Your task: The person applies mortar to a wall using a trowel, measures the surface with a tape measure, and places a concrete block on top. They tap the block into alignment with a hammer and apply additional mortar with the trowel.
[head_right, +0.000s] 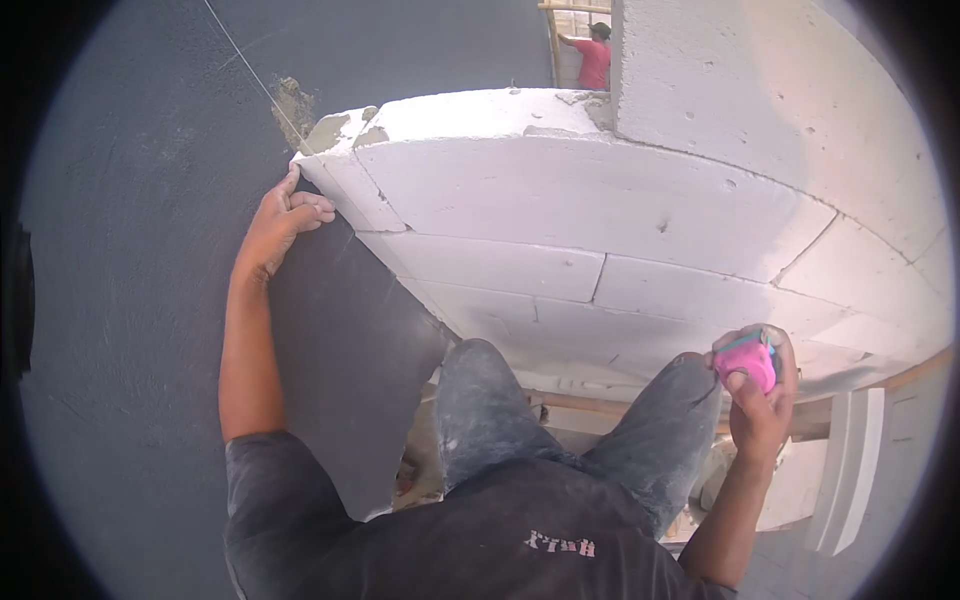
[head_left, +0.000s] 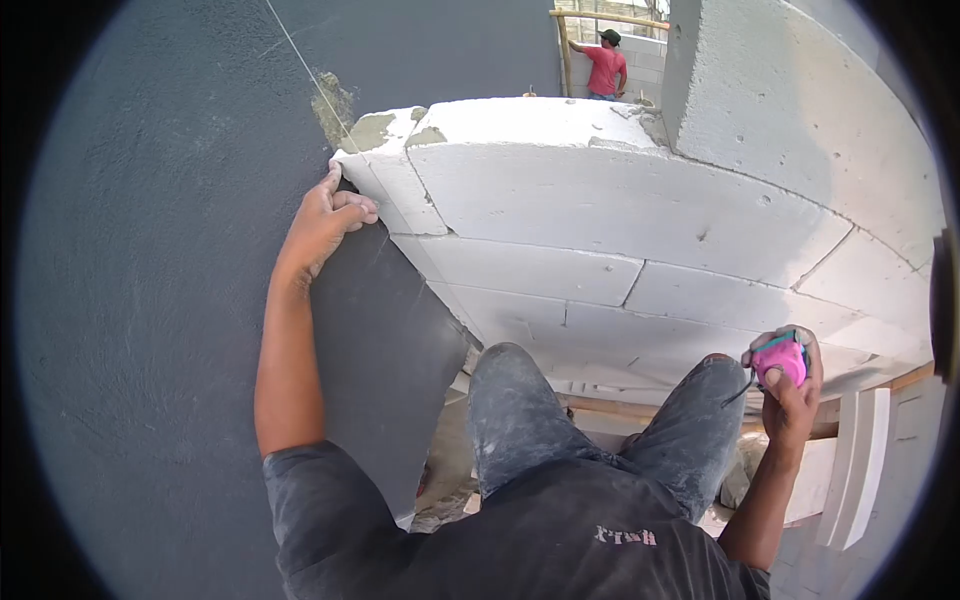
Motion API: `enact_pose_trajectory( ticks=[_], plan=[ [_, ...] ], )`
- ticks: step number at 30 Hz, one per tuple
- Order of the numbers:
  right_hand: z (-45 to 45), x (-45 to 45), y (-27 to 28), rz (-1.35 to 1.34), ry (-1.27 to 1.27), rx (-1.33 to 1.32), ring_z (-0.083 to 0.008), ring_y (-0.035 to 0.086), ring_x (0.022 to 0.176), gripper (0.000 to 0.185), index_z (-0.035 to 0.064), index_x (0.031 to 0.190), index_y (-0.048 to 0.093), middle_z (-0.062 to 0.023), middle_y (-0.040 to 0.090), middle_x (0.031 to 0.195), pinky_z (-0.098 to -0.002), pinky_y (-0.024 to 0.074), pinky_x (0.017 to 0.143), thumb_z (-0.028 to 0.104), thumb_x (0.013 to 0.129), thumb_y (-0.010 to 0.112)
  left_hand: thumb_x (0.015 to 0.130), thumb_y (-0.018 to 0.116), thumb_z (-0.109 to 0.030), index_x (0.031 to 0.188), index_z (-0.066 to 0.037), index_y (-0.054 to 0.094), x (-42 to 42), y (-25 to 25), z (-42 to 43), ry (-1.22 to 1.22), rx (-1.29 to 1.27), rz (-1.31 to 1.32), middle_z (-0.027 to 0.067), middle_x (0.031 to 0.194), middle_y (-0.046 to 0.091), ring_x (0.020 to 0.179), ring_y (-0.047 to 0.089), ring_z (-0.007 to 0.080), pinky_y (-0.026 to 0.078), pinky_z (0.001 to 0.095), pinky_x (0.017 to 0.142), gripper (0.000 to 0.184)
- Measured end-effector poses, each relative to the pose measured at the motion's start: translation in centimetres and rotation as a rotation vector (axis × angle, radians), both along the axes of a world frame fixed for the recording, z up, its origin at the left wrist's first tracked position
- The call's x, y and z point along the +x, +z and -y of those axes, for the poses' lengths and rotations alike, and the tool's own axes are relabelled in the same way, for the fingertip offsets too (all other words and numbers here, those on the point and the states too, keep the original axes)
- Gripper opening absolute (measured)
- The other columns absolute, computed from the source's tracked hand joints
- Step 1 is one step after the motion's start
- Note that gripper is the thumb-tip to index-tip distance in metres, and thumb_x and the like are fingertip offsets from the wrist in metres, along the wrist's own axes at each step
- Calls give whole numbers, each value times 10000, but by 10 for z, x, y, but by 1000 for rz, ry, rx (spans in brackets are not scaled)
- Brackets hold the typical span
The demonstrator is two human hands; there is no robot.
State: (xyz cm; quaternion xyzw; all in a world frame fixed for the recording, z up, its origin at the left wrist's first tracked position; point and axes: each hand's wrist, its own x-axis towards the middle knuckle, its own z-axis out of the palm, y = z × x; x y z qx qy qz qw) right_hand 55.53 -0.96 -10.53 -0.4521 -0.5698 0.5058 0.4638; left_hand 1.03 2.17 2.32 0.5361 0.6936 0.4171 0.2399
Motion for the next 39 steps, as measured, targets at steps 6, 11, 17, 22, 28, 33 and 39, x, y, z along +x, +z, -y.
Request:
enact_pose_trajectory(
  ticks=[6,11,17,22,28,33,39],
  plan=[
    [-56,-210,89,192,394,225,-294,693,875,378,-62,1174,617,-211,690,1025,-400,582,786,145,873,716,758,722,-227,1555,263,48,3,9,3,-46,-84,18,245,1056,744,1073,726,286,547,409,1001,1152],
    [-66,-329,101,484,386,432,-456,691,1025,529,-101,1058,649,-303,692,1027,-481,553,894,397,906,744,796,727,-267,1547,269,-4,-6,13,0,-98,-82,85,255,1077,746,1089,722,289,552,420,994,1177],
    [-66,-373,87,589,291,525,-448,703,1019,660,-102,1044,666,-295,697,1015,-497,564,900,540,908,736,854,761,-173,1568,217,-88,-11,2,3,-192,-18,286,217,1051,736,1015,731,258,585,354,889,1176],
    [-63,-371,83,544,261,578,-456,707,1004,756,-97,1033,667,-291,699,984,-517,568,892,645,895,711,845,764,-201,1610,172,-36,-23,-10,-3,-201,-10,306,220,967,717,1047,709,279,543,432,978,1168],
    [-62,-337,92,711,225,430,-428,710,1027,631,-46,1098,697,-253,718,1045,-503,571,893,569,969,640,788,819,-299,1607,176,-51,-19,-7,-3,-176,-35,307,275,1130,671,1100,680,331,504,489,1010,1285],
    [-59,-245,68,937,77,326,-425,703,963,406,-4,1029,722,-224,709,1010,-524,565,860,377,1011,586,755,829,-266,1580,211,-79,-21,-9,-2,-157,-33,322,197,973,615,977,647,274,517,477,997,1316],
    [-48,-92,60,1008,-132,263,-467,668,911,409,-38,939,710,-266,690,938,-509,521,798,369,961,676,775,799,-236,1568,218,-119,-9,-6,1,-159,8,388,204,959,613,945,658,221,503,482,1046,1295]
  ],
)
